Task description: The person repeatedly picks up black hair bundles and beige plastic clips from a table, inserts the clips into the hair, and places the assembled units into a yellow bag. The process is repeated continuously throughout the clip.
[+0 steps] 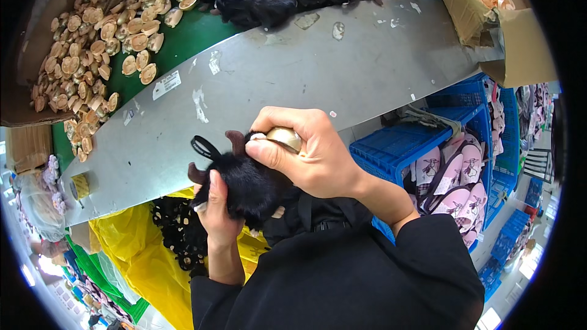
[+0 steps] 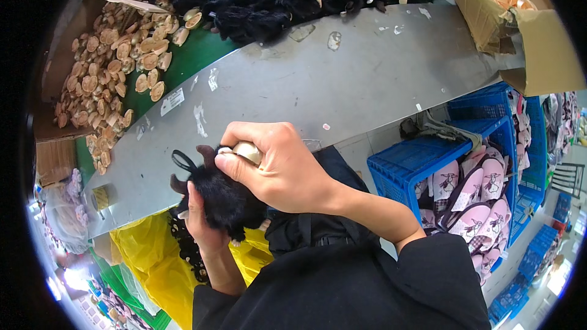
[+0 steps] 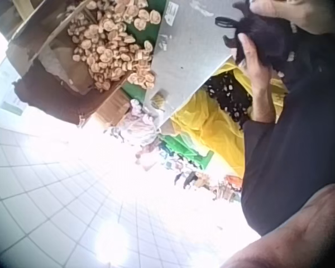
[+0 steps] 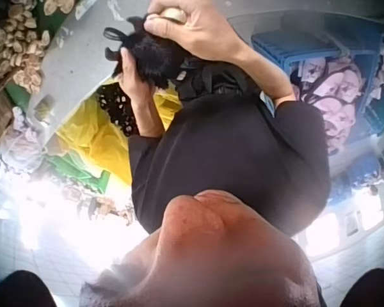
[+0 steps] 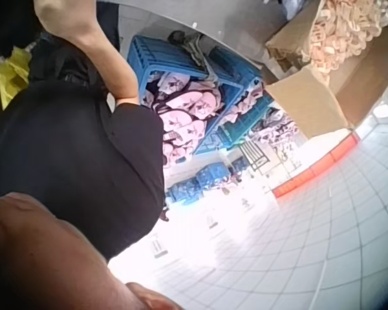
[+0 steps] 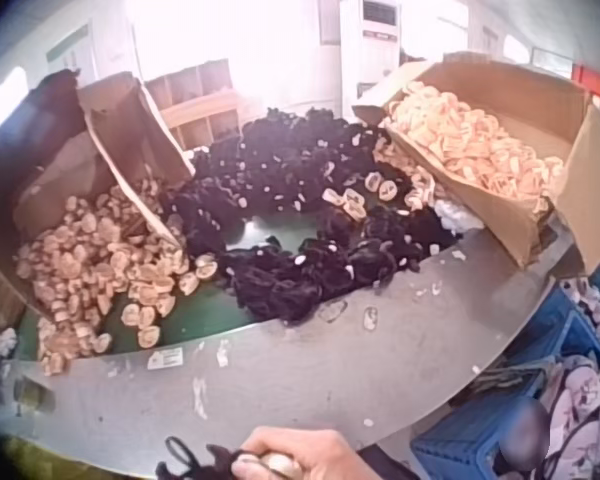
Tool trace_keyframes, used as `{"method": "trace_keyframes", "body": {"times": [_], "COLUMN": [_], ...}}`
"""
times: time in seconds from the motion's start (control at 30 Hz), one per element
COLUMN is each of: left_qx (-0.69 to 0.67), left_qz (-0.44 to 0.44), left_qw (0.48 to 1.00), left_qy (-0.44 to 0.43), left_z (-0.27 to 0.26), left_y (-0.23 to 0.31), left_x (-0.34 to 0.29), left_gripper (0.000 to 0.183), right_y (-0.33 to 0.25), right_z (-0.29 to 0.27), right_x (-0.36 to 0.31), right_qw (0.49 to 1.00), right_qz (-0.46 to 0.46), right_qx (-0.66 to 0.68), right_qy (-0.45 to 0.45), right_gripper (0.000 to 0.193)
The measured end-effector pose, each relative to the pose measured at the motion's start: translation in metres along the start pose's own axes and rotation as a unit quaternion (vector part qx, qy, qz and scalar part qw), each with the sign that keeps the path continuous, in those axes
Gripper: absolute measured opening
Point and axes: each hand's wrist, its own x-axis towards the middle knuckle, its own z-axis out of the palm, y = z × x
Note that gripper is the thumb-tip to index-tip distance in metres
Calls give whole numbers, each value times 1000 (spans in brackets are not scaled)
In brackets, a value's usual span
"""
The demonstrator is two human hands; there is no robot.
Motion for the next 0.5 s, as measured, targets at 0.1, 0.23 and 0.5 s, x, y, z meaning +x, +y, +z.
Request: {"method": "trace_keyframes", "body": {"times": [0.1, 0.23, 0.5], "left_qx": [-43, -31, -106], "left_qz": [-14, -6, -89], "left_qw": [995, 996, 985], "left_qy": [-87, -87, -101], "left_z": [-5, -13, -39], "left_y": [8, -2, -18], "left_x": [3, 1, 2], "left_gripper": [49, 54, 66], "right_y": [-4, 3, 4], "right_z": [-2, 6, 6], "right_x": [-1, 0, 3], "right_qw": [999, 999, 1000], "right_qz": [46, 28, 17], "right_qx": [16, 14, 17], "right_qy": [-10, -26, -19], "right_gripper": [13, 16, 17]}}
